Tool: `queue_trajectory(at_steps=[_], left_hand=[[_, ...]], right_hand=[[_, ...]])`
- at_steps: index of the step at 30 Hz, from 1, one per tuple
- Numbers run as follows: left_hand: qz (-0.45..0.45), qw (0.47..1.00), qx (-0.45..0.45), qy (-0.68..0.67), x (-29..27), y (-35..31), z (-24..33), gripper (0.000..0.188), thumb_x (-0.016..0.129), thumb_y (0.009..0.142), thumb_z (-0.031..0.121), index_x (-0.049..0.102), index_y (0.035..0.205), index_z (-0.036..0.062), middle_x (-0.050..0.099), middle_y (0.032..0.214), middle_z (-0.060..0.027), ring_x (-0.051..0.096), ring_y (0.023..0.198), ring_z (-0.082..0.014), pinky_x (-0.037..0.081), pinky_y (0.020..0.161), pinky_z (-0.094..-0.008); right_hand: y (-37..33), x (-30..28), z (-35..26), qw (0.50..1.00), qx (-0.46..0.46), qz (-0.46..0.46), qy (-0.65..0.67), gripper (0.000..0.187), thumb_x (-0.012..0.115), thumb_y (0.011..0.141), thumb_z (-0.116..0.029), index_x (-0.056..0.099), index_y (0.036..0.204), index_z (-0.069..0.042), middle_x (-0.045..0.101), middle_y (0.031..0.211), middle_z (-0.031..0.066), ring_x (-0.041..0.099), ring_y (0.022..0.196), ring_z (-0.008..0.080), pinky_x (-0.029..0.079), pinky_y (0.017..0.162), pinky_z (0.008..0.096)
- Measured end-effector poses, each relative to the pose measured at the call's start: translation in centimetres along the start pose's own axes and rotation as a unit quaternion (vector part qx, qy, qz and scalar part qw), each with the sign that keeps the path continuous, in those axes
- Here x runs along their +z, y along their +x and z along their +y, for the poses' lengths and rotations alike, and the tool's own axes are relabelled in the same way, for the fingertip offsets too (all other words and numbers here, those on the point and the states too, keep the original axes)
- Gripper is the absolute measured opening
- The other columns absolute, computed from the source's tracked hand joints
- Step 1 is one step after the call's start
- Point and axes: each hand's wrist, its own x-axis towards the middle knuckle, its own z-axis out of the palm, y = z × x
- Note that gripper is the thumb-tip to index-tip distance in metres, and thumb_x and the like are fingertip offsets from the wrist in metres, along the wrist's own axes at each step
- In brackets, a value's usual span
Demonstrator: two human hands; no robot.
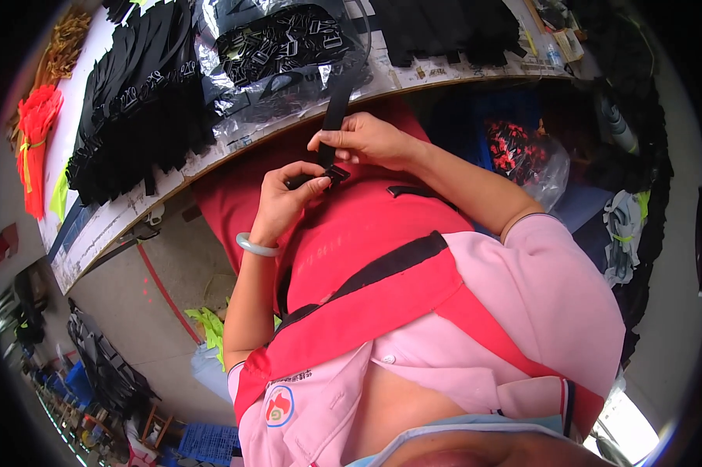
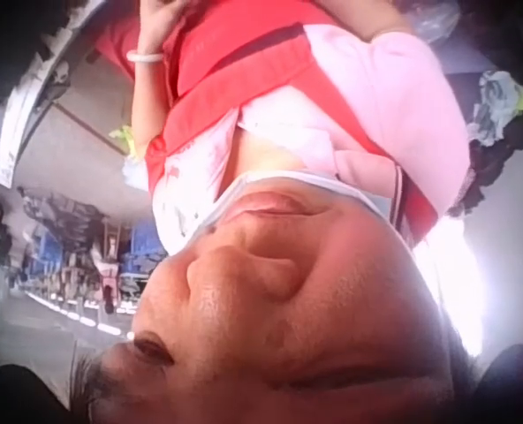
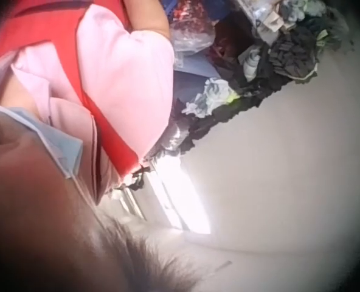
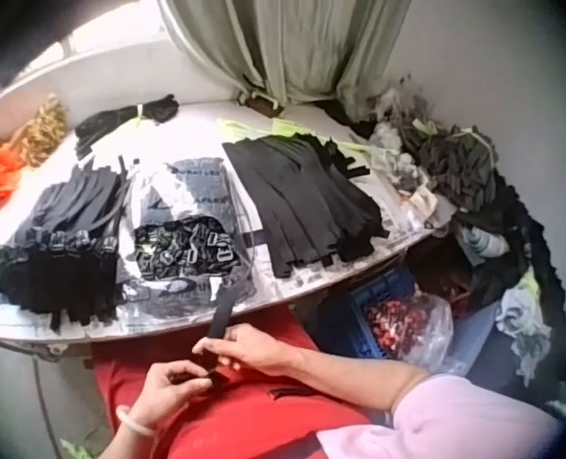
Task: Attaching plastic buckles to black fabric straps at a workbench.
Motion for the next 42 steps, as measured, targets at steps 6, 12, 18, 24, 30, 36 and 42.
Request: queue_trajectory(at_steps=[6, 12, 18, 24, 30, 36, 42], left_hand=[[0.079, 0.979, 0.01, 0.185, -3.7, -1.9, -2.7, 0.011, 0.072, 0.079, 0.004, 0.069, 0.089, -0.0012, 0.063, 0.073, -0.0027, 0.052, 0.065, -0.0082, 0.043, 0.059, -0.0258], [0.239, 0.96, 0.142, -0.039, -3.7, -1.2, 1.1, 0.01, 0.07, 0.084, 0.004, 0.068, 0.091, -0.0013, 0.063, 0.079, -0.0031, 0.051, 0.058, -0.0043, 0.036, 0.05, -0.0179], [0.256, 0.939, 0.172, -0.152, -2.1, -0.1, 2.0, 0.016, 0.068, 0.087, 0.008, 0.067, 0.099, -0.0024, 0.058, 0.065, 0.0007, 0.049, 0.054, -0.0044, 0.035, 0.047, -0.0183], [0.311, 0.92, 0.186, -0.147, -1.7, -0.3, 1.4, 0.015, 0.069, 0.086, 0.007, 0.068, 0.098, -0.0021, 0.06, 0.067, 0.0005, 0.052, 0.057, -0.0043, 0.037, 0.049, -0.0173], [0.355, 0.881, 0.307, 0.057, -1.9, 0.5, 0.4, 0.018, 0.069, 0.085, 0.004, 0.068, 0.101, -0.0011, 0.063, 0.077, -0.0027, 0.058, 0.066, -0.0085, 0.044, 0.058, -0.0192], [0.331, 0.911, 0.245, 0.001, -1.6, -1.1, 0.5, 0.015, 0.066, 0.089, 0.011, 0.067, 0.098, -0.0008, 0.061, 0.076, -0.0042, 0.057, 0.062, -0.0122, 0.044, 0.056, -0.0217], [0.145, 0.939, 0.045, -0.308, -2.6, -1.5, 2.0, 0.028, 0.057, 0.095, 0.027, 0.064, 0.092, 0.0002, 0.057, 0.063, -0.004, 0.048, 0.049, -0.01, 0.036, 0.045, -0.0219]], right_hand=[[-1.4, -9.8, -11.4, 0.941, -0.292, 0.159, 0.065, 0.029, 0.055, 0.097, -0.025, 0.06, 0.108, 0.002, 0.061, 0.086, 0.0028, 0.038, 0.053, -0.0023, 0.03, 0.043, 0.0132], [-1.7, -4.4, -11.5, 0.961, -0.159, 0.139, -0.179, 0.029, 0.05, 0.1, -0.028, 0.059, 0.112, -0.003, 0.059, 0.072, -0.0015, 0.035, 0.042, -0.0016, 0.027, 0.041, 0.0133], [1.1, 5.5, -4.1, 0.998, -0.004, -0.018, -0.065, 0.02, 0.048, 0.099, -0.022, 0.054, 0.096, -0.004, 0.06, 0.066, 0.0028, 0.043, 0.041, 0.0027, 0.032, 0.037, 0.0179], [2.1, 5.9, -3.1, 0.999, -0.008, 0.0, -0.034, 0.02, 0.047, 0.099, -0.02, 0.053, 0.097, -0.002, 0.062, 0.067, 0.0049, 0.048, 0.043, 0.003, 0.036, 0.037, 0.0182], [2.9, 6.7, -2.0, 0.993, -0.091, 0.055, 0.055, 0.021, 0.053, 0.098, -0.02, 0.052, 0.106, 0.0, 0.062, 0.072, 0.0071, 0.055, 0.048, 0.0057, 0.044, 0.04, 0.0194], [3.8, 5.7, -3.1, 0.995, -0.096, 0.033, 0.021, 0.026, 0.065, 0.091, -0.021, 0.063, 0.105, 0.0, 0.06, 0.077, 0.0013, 0.058, 0.057, 0.0068, 0.049, 0.049, 0.0191], [4.2, 6.2, -1.4, 0.953, -0.261, 0.052, -0.148, 0.015, 0.068, 0.087, -0.011, 0.067, 0.1, -0.003, 0.058, 0.091, 0.0005, 0.06, 0.072, 0.0068, 0.05, 0.062, 0.0198]])
